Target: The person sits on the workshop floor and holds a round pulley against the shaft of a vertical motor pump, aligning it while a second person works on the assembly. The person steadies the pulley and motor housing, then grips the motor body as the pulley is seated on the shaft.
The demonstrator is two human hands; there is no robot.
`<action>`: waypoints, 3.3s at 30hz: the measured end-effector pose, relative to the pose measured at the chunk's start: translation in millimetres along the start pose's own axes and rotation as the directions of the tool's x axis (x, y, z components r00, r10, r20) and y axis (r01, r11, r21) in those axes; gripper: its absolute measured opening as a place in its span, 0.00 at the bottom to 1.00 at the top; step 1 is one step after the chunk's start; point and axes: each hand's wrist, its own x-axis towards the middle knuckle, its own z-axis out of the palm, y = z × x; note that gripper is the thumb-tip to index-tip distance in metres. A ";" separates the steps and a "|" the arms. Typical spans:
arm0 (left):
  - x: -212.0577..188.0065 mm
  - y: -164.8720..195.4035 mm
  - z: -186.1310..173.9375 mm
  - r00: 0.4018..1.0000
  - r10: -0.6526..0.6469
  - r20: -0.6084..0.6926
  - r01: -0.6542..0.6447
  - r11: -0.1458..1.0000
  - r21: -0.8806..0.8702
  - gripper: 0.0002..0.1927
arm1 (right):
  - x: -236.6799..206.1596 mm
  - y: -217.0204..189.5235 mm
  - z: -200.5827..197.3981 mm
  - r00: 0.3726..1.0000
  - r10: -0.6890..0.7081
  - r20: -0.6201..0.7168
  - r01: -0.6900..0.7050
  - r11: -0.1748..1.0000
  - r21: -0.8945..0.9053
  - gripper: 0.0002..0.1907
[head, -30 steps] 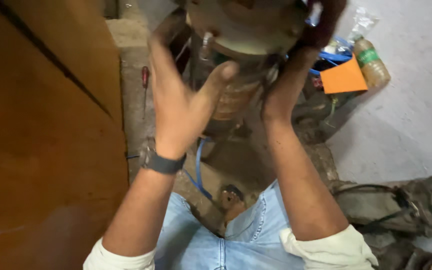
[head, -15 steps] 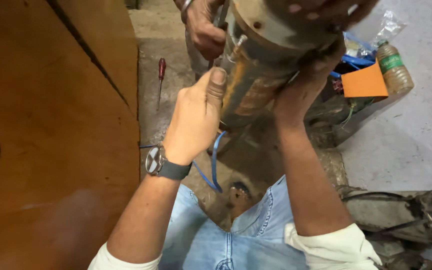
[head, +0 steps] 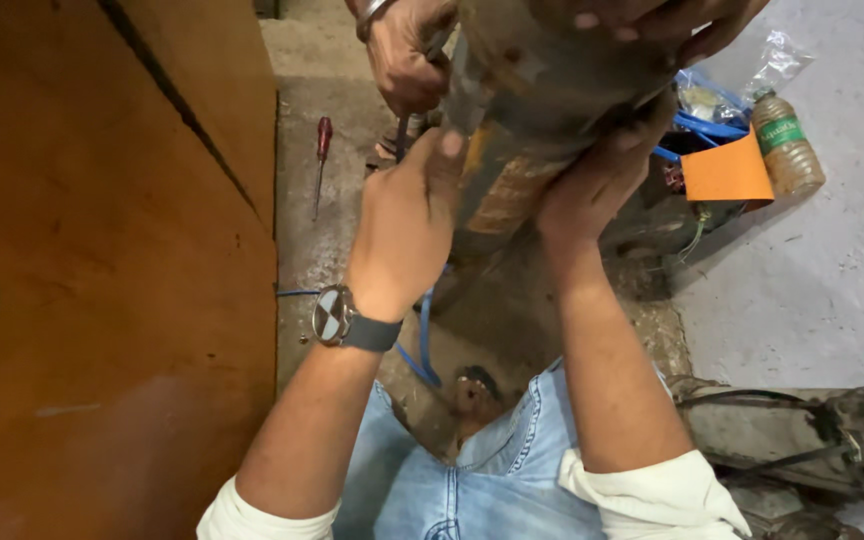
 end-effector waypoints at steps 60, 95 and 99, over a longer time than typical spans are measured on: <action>16.2 -82.0 80.0 0.951 0.164 -0.264 -0.275 0.839 -0.469 0.47 | -17.2 87.1 -14.4 0.816 0.500 0.290 -0.555 0.539 0.633 0.39; 32.0 -116.9 67.5 0.953 0.279 -0.113 -0.301 0.865 -0.401 0.56 | -14.0 97.1 -21.2 0.794 0.473 0.383 -0.595 0.734 0.327 0.26; 31.8 -116.7 70.1 0.949 0.286 -0.137 -0.317 0.857 -0.406 0.55 | -15.7 94.6 -13.8 0.781 0.452 0.430 -0.623 0.603 0.498 0.27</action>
